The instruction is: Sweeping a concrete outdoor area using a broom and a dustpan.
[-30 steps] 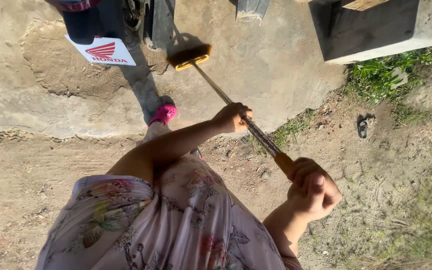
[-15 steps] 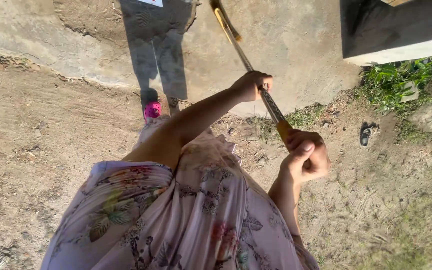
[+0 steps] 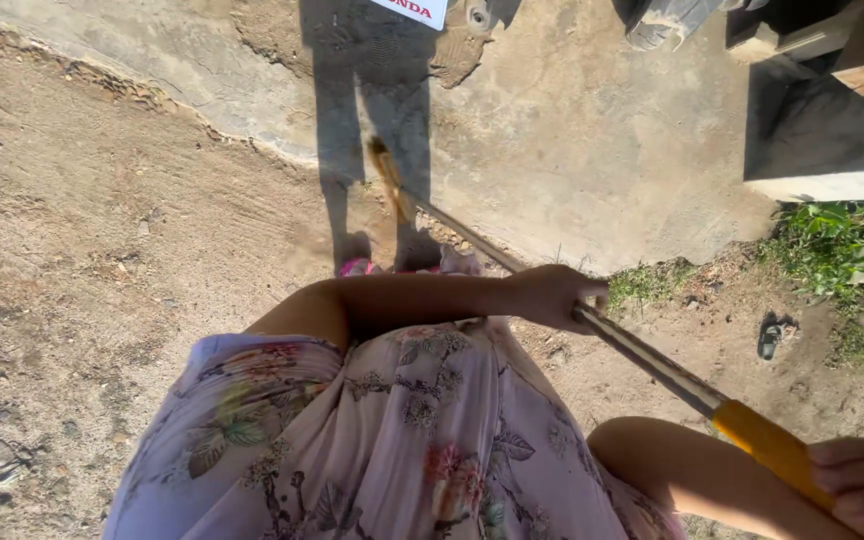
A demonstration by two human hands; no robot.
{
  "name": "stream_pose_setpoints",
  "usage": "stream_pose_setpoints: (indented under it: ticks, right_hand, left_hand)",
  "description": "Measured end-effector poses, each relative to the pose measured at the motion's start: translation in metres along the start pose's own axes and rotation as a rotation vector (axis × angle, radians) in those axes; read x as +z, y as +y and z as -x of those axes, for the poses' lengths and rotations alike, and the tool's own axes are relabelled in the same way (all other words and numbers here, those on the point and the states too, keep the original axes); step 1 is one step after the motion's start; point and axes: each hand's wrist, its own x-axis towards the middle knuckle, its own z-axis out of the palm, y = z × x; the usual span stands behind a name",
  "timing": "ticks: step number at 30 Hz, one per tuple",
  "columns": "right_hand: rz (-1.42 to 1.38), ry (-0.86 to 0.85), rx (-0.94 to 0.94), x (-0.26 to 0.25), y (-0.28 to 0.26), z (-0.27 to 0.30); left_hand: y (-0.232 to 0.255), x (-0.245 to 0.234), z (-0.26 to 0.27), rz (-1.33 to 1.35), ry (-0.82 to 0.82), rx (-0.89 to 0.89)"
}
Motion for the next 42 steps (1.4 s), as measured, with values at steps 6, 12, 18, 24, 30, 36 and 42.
stream_pose_setpoints:
  ticks: [6,12,18,24,30,36,42]
  right_hand:
    - [-0.095,0.187,-0.392,0.293,-0.018,-0.214]
    - [-0.552,0.231,-0.086,0.368,0.025,-0.188]
    - [-0.602,0.532,-0.193,0.366,-0.025,-0.179]
    - [-0.219,0.650,0.156,0.372,-0.050,-0.123]
    - [0.167,0.666,0.239,0.303,-0.095,-0.070]
    - [0.043,0.231,-0.040,0.108,-0.167,0.110]
    - [-0.471,0.749,-0.090,0.152,-0.055,0.070]
  left_hand:
    - [-0.100,-0.047,0.043,-0.188,0.261,-0.103]
    - [-0.146,-0.056,0.190,-0.235,0.251,-0.314]
    - [-0.082,-0.058,0.174,-0.293,0.176,-0.372]
    - [-0.127,0.007,0.090,-0.304,-0.014,-0.331]
    - [-0.093,0.172,-0.040,-0.132,-0.360,-0.298]
    - [0.069,0.201,-0.062,-0.142,-0.409,0.096]
    - [-0.028,0.178,-0.056,-0.458,-0.262,-0.095]
